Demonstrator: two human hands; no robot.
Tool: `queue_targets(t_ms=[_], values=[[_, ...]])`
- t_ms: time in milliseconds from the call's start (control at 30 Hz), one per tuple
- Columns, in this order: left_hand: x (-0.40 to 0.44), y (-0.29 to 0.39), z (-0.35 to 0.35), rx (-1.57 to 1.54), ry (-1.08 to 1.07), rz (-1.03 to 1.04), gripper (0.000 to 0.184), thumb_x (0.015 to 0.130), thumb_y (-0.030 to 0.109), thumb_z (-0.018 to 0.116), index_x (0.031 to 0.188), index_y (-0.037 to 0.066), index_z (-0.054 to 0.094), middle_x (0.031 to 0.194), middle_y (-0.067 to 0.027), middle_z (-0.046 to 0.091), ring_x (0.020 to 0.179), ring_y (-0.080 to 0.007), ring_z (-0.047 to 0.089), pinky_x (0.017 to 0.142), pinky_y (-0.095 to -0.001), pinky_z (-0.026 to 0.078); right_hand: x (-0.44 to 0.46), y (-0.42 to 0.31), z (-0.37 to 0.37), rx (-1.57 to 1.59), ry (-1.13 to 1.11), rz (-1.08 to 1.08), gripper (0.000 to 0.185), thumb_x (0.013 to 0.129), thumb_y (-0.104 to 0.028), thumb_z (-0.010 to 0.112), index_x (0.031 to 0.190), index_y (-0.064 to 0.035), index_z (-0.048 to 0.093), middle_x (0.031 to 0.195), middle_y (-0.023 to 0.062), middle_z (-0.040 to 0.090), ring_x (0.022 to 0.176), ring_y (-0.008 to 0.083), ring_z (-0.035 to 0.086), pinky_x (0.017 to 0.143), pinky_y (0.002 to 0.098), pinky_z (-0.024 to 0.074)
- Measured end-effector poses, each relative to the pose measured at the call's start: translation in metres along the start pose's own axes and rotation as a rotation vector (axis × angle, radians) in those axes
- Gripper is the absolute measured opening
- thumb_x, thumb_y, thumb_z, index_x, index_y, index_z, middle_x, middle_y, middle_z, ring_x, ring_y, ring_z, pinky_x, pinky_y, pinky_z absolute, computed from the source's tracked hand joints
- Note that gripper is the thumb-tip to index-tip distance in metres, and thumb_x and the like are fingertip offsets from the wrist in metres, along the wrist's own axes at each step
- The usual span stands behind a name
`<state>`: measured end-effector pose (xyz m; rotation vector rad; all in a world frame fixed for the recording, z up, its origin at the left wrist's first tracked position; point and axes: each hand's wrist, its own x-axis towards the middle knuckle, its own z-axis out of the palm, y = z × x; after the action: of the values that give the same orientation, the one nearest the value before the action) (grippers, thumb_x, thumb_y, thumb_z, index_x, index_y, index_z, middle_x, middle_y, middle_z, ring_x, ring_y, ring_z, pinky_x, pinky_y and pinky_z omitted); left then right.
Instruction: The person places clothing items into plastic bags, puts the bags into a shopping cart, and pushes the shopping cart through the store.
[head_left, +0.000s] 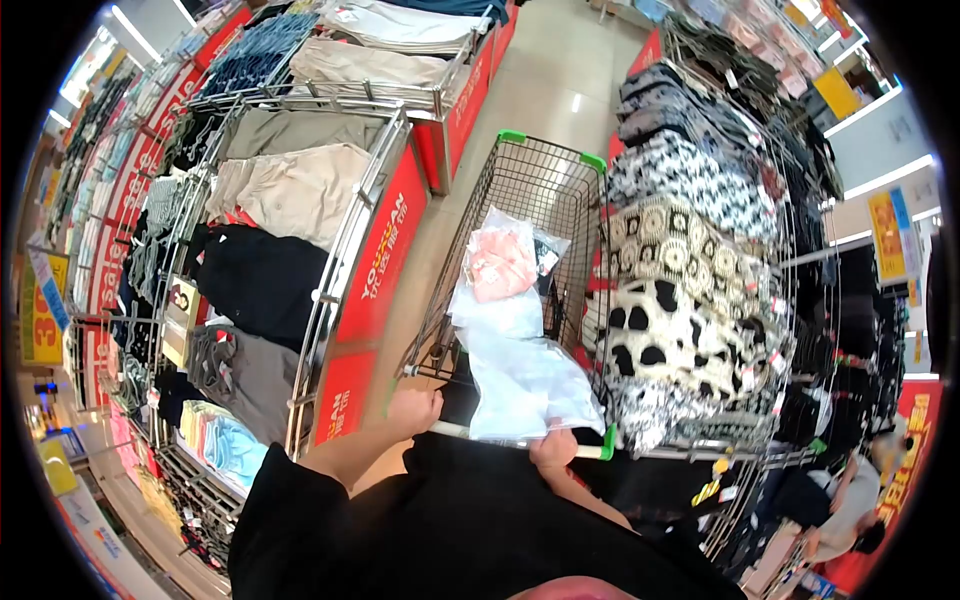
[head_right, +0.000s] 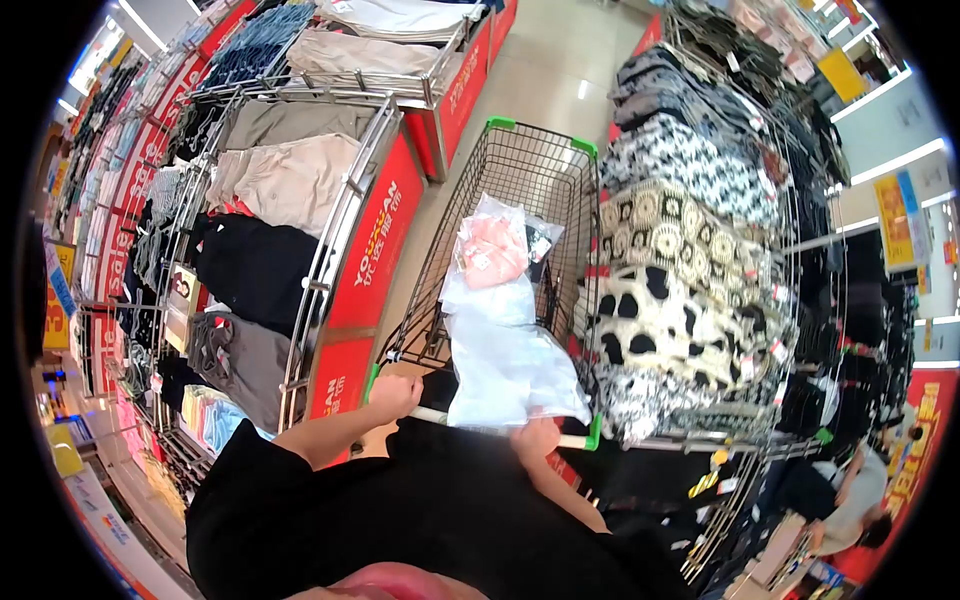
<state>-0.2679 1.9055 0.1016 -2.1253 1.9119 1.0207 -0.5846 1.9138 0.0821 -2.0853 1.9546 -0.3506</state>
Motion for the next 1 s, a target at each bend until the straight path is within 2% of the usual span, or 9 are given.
queue_targets(t_ms=[100, 200, 333, 400, 633, 700, 767, 833, 1000], values=[[0.034, 0.008, -0.026, -0.049, 0.111, 0.007, 0.045, 0.094, 0.030, 0.043, 0.067, 0.003, 0.066, 0.065, -0.0211, 0.065, 0.060, -0.0383, 0.065, 0.060, -0.0490, 0.053, 0.046, -0.001, 0.003, -0.017, -0.050, 0.014, 0.033, 0.071, -0.026, 0.060, 0.096, -0.0046, 0.063, 0.079, 0.0199, 0.063, 0.069, 0.0413, 0.061, 0.063, 0.0508, 0.0482], [0.068, 0.011, -0.050, -0.030, 0.108, 0.026, 0.045, 0.094, 0.030, 0.043, 0.067, 0.003, 0.066, 0.065, -0.0214, 0.065, 0.059, -0.0387, 0.065, 0.059, -0.0489, 0.053, 0.086, -0.002, 0.009, 0.027, -0.025, 0.036, 0.032, 0.075, -0.031, 0.063, 0.095, -0.0065, 0.064, 0.074, 0.0188, 0.063, 0.067, 0.0407, 0.061, 0.061, 0.0496, 0.0483], [0.122, 0.017, -0.079, -0.057, 0.139, 0.042, 0.043, 0.093, 0.030, 0.045, 0.068, 0.003, 0.066, 0.066, -0.0217, 0.065, 0.058, -0.0394, 0.064, 0.059, -0.0491, 0.053, 0.151, -0.009, -0.002, 0.084, -0.053, 0.030, 0.030, 0.075, -0.030, 0.063, 0.095, -0.0075, 0.064, 0.072, 0.0174, 0.063, 0.066, 0.0394, 0.061, 0.059, 0.0489, 0.0482], [0.151, 0.015, -0.086, -0.057, 0.136, 0.070, 0.042, 0.093, 0.030, 0.045, 0.068, 0.003, 0.066, 0.066, -0.0215, 0.065, 0.058, -0.0395, 0.064, 0.059, -0.0496, 0.053, 0.189, -0.016, -0.011, 0.107, -0.069, 0.025, 0.022, 0.084, -0.027, 0.054, 0.093, -0.0076, 0.062, 0.077, 0.0199, 0.063, 0.069, 0.0417, 0.061, 0.062, 0.0498, 0.0482], [0.253, 0.031, -0.151, -0.037, 0.068, 0.021, 0.036, 0.091, 0.028, 0.048, 0.073, 0.003, 0.066, 0.071, -0.0207, 0.066, 0.062, -0.0401, 0.064, 0.062, -0.0495, 0.053, 0.300, 0.001, 0.009, -0.008, -0.131, 0.052, 0.024, 0.083, -0.031, 0.055, 0.087, -0.0086, 0.062, 0.070, 0.0172, 0.062, 0.063, 0.0385, 0.060, 0.058, 0.0470, 0.0477], [0.285, 0.040, -0.173, -0.044, 0.081, 0.034, 0.035, 0.091, 0.027, 0.048, 0.072, 0.003, 0.066, 0.071, -0.0208, 0.066, 0.063, -0.0402, 0.064, 0.062, -0.0495, 0.052, 0.338, 0.005, 0.012, -0.004, -0.149, 0.038, 0.044, 0.063, -0.035, 0.071, 0.099, -0.0099, 0.064, 0.080, 0.0130, 0.066, 0.073, 0.0346, 0.065, 0.064, 0.0453, 0.0510], [0.321, 0.049, -0.192, -0.047, 0.087, 0.045, 0.035, 0.091, 0.027, 0.048, 0.072, 0.003, 0.065, 0.071, -0.0208, 0.066, 0.063, -0.0403, 0.064, 0.061, -0.0496, 0.052, 0.381, 0.008, 0.013, -0.020, -0.159, 0.044, 0.046, 0.062, -0.036, 0.071, 0.100, -0.0098, 0.065, 0.083, 0.0125, 0.066, 0.075, 0.0345, 0.065, 0.067, 0.0441, 0.0522], [0.360, 0.053, -0.210, -0.070, 0.120, 0.033, 0.039, 0.092, 0.030, 0.047, 0.070, 0.004, 0.066, 0.069, -0.0211, 0.066, 0.059, -0.0404, 0.064, 0.060, -0.0504, 0.052, 0.433, 0.000, -0.001, -0.031, -0.075, -0.044, 0.023, 0.079, -0.030, 0.058, 0.085, -0.0092, 0.064, 0.063, 0.0161, 0.058, 0.057, 0.0374, 0.058, 0.056, 0.0475, 0.0471], [0.460, 0.072, -0.263, -0.034, 0.209, 0.045, 0.042, 0.091, 0.031, 0.048, 0.066, 0.003, 0.067, 0.064, -0.0210, 0.064, 0.057, -0.0400, 0.063, 0.058, -0.0497, 0.053, 0.553, -0.001, -0.009, 0.002, -0.058, -0.029, 0.022, 0.080, -0.030, 0.056, 0.083, -0.0096, 0.064, 0.064, 0.0181, 0.058, 0.058, 0.0386, 0.059, 0.055, 0.0484, 0.0467]])
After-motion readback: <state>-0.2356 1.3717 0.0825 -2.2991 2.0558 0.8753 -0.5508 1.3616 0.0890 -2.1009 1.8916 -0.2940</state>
